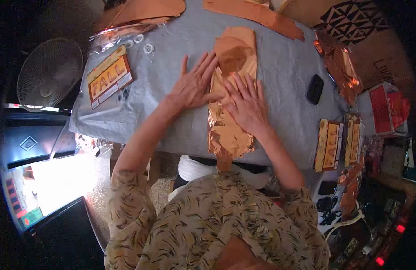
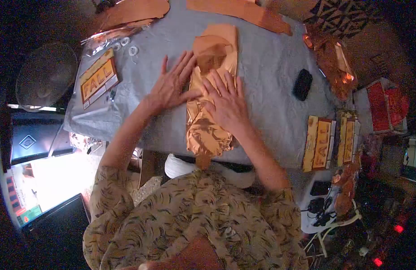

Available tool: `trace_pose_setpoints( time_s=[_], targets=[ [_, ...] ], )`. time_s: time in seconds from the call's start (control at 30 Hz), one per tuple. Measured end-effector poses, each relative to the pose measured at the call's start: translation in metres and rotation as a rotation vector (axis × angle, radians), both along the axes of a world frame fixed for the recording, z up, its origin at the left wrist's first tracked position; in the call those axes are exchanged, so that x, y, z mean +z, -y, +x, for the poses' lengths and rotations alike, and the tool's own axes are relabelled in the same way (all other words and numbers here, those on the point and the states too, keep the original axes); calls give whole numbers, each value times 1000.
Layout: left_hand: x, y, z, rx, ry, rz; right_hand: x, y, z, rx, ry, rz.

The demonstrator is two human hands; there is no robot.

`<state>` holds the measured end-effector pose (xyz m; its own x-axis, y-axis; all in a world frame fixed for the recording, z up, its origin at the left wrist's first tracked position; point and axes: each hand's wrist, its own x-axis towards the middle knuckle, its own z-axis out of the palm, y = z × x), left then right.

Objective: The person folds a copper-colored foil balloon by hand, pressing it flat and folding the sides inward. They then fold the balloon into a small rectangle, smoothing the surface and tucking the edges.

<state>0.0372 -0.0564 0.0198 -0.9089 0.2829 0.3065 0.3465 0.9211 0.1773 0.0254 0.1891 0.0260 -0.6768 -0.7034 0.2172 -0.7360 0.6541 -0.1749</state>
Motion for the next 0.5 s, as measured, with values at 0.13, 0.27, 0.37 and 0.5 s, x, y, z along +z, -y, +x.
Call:
trace_pose_setpoints(
  time_s=[0.13, 0.27, 0.37, 0.5],
  targets=[
    [9, -4, 22, 6, 6, -69, -3, 0, 0, 8, 14, -31],
    [18, -15, 8, -89, -26, -183, -5, 0, 0, -11, 4, 25],
    [20, -25, -36, -225, -70, -231, 0, 2, 0, -46, 57, 165],
    [21, -33, -89, -390, -58, -289, -4, 1, -1, -31, 19, 48]
  ],
)
